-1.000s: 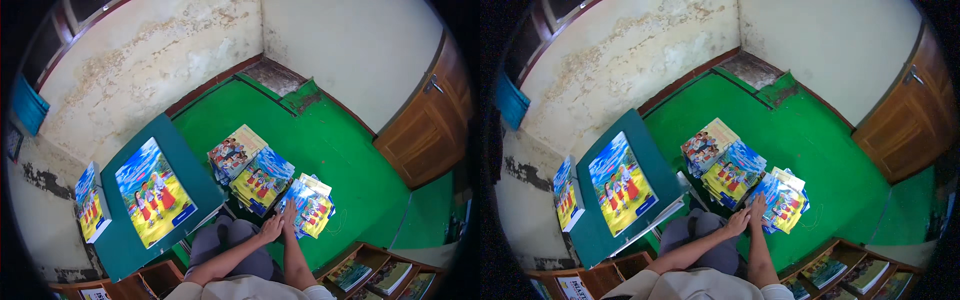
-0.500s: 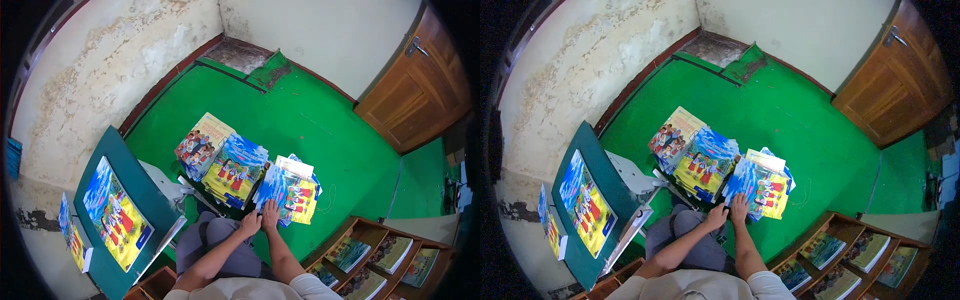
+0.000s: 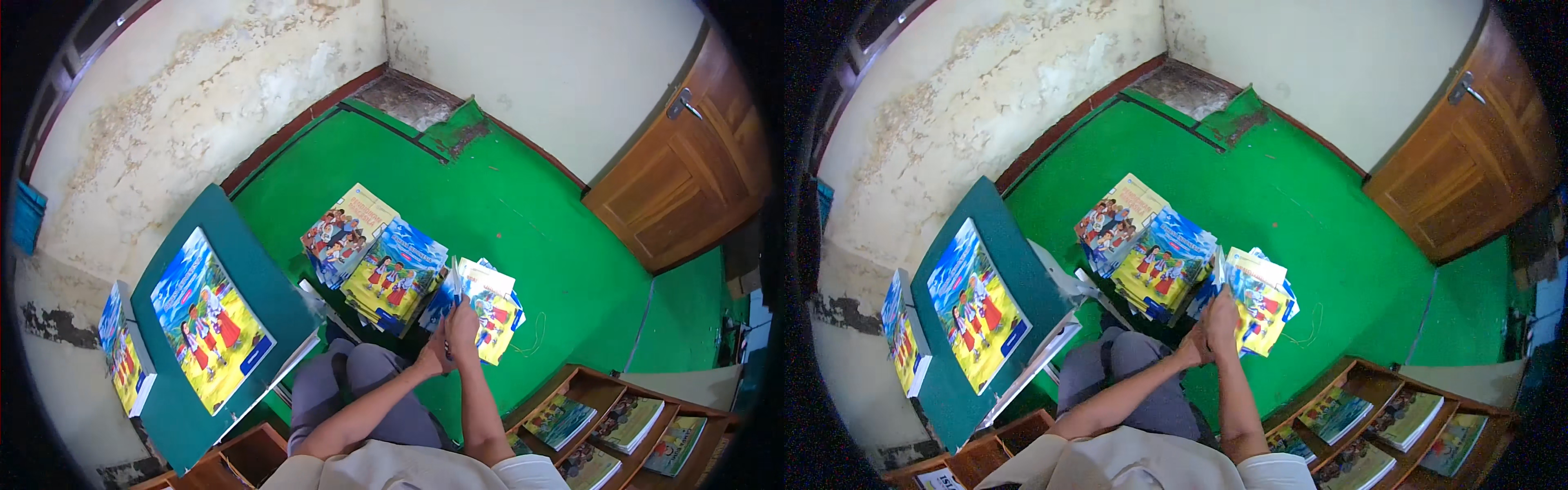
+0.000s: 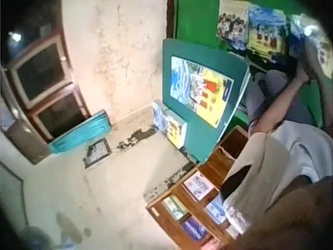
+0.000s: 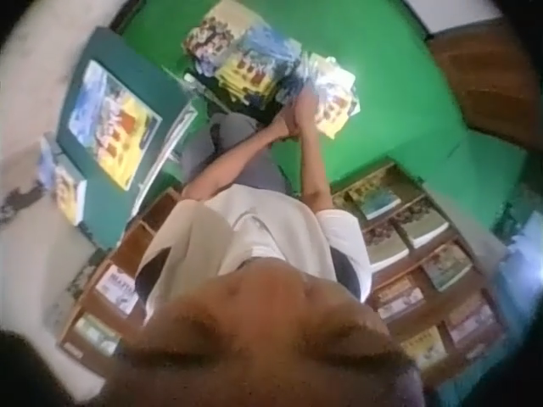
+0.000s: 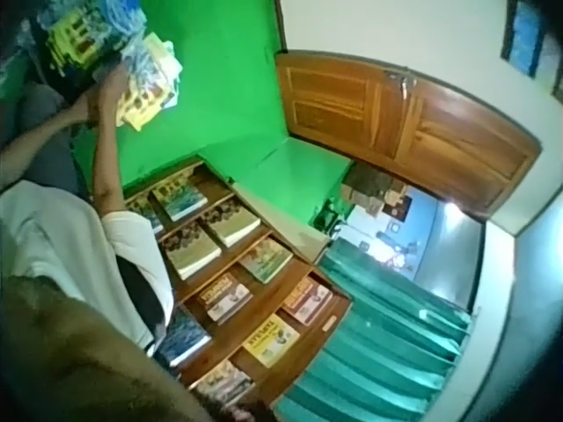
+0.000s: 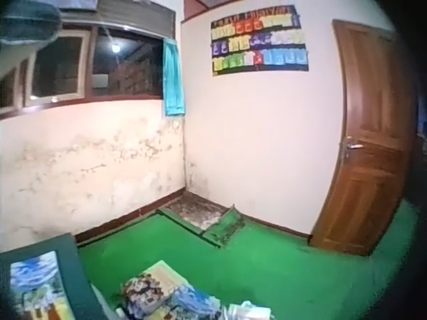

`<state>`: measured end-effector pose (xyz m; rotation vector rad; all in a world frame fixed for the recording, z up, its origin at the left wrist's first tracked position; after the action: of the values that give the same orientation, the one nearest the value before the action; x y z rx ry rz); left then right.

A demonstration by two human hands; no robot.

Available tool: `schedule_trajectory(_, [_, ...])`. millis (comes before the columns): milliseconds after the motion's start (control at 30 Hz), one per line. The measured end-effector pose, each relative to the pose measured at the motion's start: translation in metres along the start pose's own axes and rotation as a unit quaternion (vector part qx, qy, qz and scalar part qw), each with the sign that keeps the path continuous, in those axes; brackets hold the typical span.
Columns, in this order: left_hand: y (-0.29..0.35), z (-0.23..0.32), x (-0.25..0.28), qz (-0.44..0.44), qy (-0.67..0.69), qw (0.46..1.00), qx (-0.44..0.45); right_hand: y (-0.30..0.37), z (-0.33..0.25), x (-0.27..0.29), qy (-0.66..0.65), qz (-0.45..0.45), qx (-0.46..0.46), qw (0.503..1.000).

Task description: Sorting and inspecting several books on a green table within a library setting.

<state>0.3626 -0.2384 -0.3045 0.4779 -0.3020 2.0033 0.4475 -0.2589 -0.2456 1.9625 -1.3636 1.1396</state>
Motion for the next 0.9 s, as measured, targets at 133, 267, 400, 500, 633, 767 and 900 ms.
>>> schedule_trajectory(133, [-0.013,0.056,0.027,0.177,0.039,0.981,-0.063,0.006,-0.045,0.057,-0.066,0.031,0.014,0.997])
schedule_trajectory(267, [0.003,0.055,0.073,0.135,0.063,0.988,0.030,0.009,-0.091,0.101,-0.156,-0.062,0.089,0.982])
schedule_trajectory(400, [0.021,0.056,0.121,0.086,0.252,0.962,0.062,-0.011,-0.063,0.118,-0.188,0.010,0.098,0.977])
schedule_trajectory(500, [0.043,0.110,0.159,0.060,0.333,0.940,0.051,-0.014,-0.039,0.122,-0.203,-0.021,0.034,0.978])
schedule_trajectory(633, [0.063,0.148,0.197,0.036,0.408,0.911,0.035,0.004,-0.026,0.127,-0.449,-0.206,-0.077,0.866])
schedule_trajectory(767, [0.076,0.162,0.223,0.036,0.398,0.917,0.019,0.022,-0.037,0.131,-0.620,-0.262,-0.025,0.739])
schedule_trajectory(900, [0.085,0.167,0.255,0.281,0.322,0.900,0.087,0.030,-0.097,0.147,-0.656,-0.130,-0.051,0.742])
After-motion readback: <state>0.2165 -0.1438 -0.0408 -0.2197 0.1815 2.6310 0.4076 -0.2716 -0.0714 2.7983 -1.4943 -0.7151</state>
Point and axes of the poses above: each hand's wrist, its own y-axis away from the middle knuckle, its own x-axis out of the back of the hand, z = x × y, the point moved 2 cm from there along -y, towards the middle knuckle, and after that the axes turned 11 degrees about z, right-handed, at the moved point
